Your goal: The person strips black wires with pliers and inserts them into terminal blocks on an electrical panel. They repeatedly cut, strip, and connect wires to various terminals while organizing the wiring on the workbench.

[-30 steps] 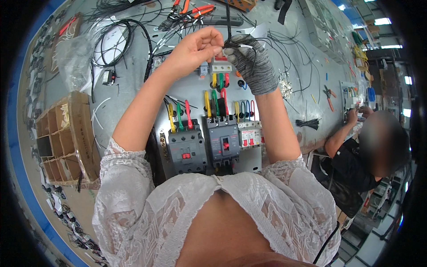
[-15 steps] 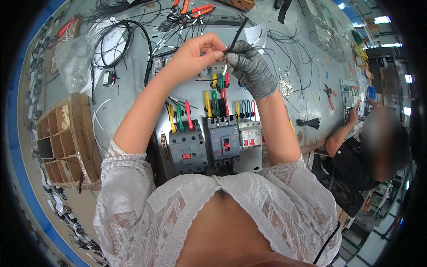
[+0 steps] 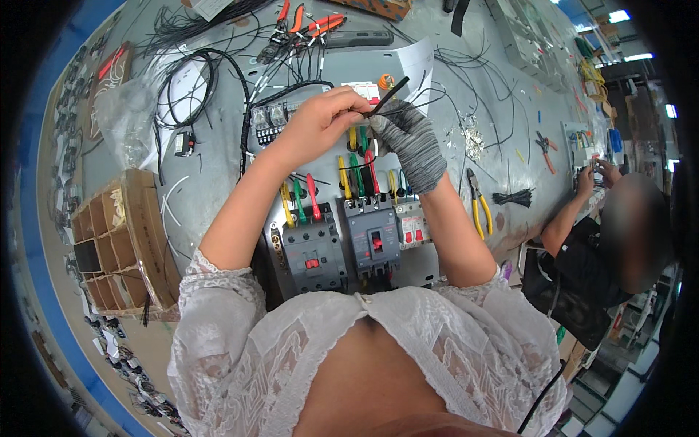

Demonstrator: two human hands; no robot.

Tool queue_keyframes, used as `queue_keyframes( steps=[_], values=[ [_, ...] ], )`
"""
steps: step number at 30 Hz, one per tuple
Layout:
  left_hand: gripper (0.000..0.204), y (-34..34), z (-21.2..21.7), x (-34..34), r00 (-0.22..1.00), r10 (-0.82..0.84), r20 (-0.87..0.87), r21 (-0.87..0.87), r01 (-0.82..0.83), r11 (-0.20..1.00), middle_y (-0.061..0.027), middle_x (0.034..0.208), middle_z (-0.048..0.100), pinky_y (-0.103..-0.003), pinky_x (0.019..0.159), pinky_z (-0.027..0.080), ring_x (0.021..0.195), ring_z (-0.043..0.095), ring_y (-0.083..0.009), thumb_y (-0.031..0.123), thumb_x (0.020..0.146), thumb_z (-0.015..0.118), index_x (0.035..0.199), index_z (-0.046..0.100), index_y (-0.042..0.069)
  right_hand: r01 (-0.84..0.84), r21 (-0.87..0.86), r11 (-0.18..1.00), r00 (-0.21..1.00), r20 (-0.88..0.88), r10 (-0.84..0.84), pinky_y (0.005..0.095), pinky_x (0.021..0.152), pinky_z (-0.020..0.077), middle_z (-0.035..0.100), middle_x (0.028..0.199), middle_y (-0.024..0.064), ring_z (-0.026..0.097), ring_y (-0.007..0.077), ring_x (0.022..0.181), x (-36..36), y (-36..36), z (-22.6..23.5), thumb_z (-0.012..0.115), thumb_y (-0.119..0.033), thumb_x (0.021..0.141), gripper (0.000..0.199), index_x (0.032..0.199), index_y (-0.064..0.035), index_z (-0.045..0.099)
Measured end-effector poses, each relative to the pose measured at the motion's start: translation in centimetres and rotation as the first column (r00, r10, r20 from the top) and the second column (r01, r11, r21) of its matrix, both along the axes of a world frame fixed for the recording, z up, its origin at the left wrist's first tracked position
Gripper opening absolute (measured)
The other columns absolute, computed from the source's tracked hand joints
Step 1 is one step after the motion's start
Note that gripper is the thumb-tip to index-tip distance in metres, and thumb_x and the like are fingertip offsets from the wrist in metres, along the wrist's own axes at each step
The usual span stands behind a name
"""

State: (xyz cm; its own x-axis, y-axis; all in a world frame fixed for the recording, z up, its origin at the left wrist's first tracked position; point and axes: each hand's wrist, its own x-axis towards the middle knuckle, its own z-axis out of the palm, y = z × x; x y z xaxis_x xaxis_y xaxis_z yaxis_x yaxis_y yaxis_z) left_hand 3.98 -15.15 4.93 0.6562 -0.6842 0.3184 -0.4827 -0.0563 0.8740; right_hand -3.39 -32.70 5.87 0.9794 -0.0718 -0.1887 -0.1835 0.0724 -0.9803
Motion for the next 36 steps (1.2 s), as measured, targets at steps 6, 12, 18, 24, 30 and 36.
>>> queue_keyframes(
  steps=[6,12,18,24,30,36],
  values=[
    [0.012,-0.1,0.0,-0.3,1.0,0.024,0.007,0.027,-0.024,0.999,-0.0043,0.09,0.053,-0.023,0.062,0.045,0.077,0.052,-0.0115,-0.001,0.086,0.051,0.097,0.056,-0.001,0.048,-0.089,0.995,0.998,-0.024,-0.051,0.0223,0.053,0.0466,0.065,0.078,0.0064,0.058,0.0091,0.061,-1.2,-1.6,0.3,0.063,-0.012,0.085,0.013,0.092,-0.0013,0.06],
    [0.012,-0.2,0.2,-0.1,0.995,0.017,0.103,0.042,-0.021,0.999,-0.0078,0.09,0.055,-0.027,0.072,0.045,0.081,0.054,-0.0182,-0.002,0.084,0.051,0.095,0.055,-0.001,0.234,0.044,0.971,0.967,0.095,-0.237,0.0227,0.054,0.0466,0.065,0.078,0.0075,0.059,0.0108,0.062,-1.9,-2.8,1.3,0.06,-0.01,0.086,0.011,0.092,-0.0013,0.057],
    [0.013,0.3,0.1,-0.2,0.986,0.034,0.161,0.012,-0.037,0.999,-0.0088,0.089,0.055,-0.029,0.073,0.044,0.081,0.055,-0.0203,-0.001,0.083,0.052,0.095,0.056,-0.001,0.307,0.016,0.951,0.939,0.156,-0.306,0.0215,0.05,0.0438,0.064,0.076,0.0057,0.055,0.0087,0.057,-2.0,-2.6,1.1,0.06,-0.013,0.088,0.014,0.096,-0.002,0.058],
    [0.01,0.3,0.0,-0.5,0.978,0.033,0.206,0.058,-0.046,0.997,-0.0114,0.089,0.055,-0.039,0.071,0.044,0.084,0.055,-0.0315,0.005,0.083,0.052,0.093,0.053,0.003,0.161,-0.125,0.979,0.987,0.003,-0.162,0.0181,0.044,0.0362,0.06,0.064,0.0011,0.048,0.0045,0.05,-1.8,-2.2,3.2,0.062,-0.019,0.088,0.022,0.102,-0.0031,0.059],
    [0.012,0.4,0.4,-0.5,0.976,0.017,0.219,0.1,-0.039,0.994,-0.0103,0.089,0.056,-0.035,0.073,0.045,0.085,0.056,-0.0295,0.001,0.082,0.053,0.093,0.054,0.003,0.144,-0.081,0.986,0.978,0.165,-0.129,0.0197,0.05,0.0413,0.063,0.072,0.0044,0.051,0.0059,0.055,-2.8,-1.3,3.7,0.06,-0.019,0.089,0.018,0.094,-0.0025,0.06],
    [0.012,0.3,0.5,-0.7,0.978,0.014,0.21,0.113,-0.038,0.993,-0.0104,0.09,0.056,-0.036,0.074,0.045,0.085,0.056,-0.0295,0.0,0.082,0.053,0.093,0.055,0.003,0.145,-0.153,0.977,0.987,0.095,-0.132,0.0201,0.051,0.0431,0.062,0.071,0.0037,0.052,0.0065,0.055,-2.8,-2.4,3.7,0.059,-0.018,0.09,0.016,0.096,-0.003,0.061]
  ],
)
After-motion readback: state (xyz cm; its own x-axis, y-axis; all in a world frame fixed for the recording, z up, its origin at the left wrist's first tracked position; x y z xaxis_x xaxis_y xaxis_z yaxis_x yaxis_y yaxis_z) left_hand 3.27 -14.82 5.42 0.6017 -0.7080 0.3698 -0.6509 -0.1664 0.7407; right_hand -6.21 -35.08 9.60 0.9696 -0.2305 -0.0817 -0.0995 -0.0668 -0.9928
